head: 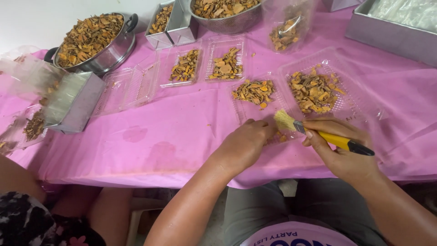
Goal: Packaging dried leaves into plastic containers and bags using a brush and a small cup for portioning.
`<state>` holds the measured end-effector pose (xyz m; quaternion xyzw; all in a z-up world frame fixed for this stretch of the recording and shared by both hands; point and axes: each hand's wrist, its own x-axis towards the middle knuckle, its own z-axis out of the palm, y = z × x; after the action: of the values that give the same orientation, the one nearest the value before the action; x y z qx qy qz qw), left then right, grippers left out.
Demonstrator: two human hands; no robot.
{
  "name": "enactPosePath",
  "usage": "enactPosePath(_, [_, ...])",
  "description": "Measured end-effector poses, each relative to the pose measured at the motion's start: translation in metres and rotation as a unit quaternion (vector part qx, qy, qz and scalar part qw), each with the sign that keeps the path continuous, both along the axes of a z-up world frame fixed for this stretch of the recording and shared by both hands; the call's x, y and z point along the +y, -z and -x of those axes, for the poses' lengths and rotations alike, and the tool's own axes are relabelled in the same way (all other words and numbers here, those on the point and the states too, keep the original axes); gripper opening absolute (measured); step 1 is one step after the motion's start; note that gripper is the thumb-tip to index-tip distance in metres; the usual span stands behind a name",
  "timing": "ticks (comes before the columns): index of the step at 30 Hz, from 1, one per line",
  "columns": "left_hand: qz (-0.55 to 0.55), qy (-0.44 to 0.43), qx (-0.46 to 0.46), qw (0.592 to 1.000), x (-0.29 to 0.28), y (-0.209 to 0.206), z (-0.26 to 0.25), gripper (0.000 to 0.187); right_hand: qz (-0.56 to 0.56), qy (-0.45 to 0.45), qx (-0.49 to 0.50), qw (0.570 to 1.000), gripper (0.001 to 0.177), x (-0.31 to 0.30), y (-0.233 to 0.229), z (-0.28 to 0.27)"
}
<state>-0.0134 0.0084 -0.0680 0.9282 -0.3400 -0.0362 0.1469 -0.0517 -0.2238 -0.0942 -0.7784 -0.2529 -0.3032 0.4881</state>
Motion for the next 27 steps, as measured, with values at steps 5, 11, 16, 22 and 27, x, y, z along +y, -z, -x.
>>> enactPosePath(5, [0.060,0.052,-0.016,0.997,0.000,0.002,-0.011,0.047,0.010,0.022,0.009,1.000,0.015,-0.003,0.000,0.001])
enactPosePath(11, [0.032,0.013,0.018,0.999,-0.006,-0.004,-0.008,0.027,-0.009,0.019,0.049,0.999,0.016,0.000,-0.005,0.002])
enactPosePath(16, [0.087,0.047,-0.004,0.995,-0.011,0.002,-0.008,0.032,-0.031,0.011,0.088,0.996,0.016,0.001,-0.010,0.002])
enactPosePath(22, [0.067,0.073,-0.001,0.995,0.001,-0.018,-0.004,0.027,-0.016,0.012,0.078,0.997,0.017,-0.001,-0.008,0.000])
enactPosePath(27, [0.024,0.075,0.020,0.997,0.027,-0.020,-0.006,0.052,-0.008,0.010,0.060,0.998,0.018,-0.003,-0.006,0.000])
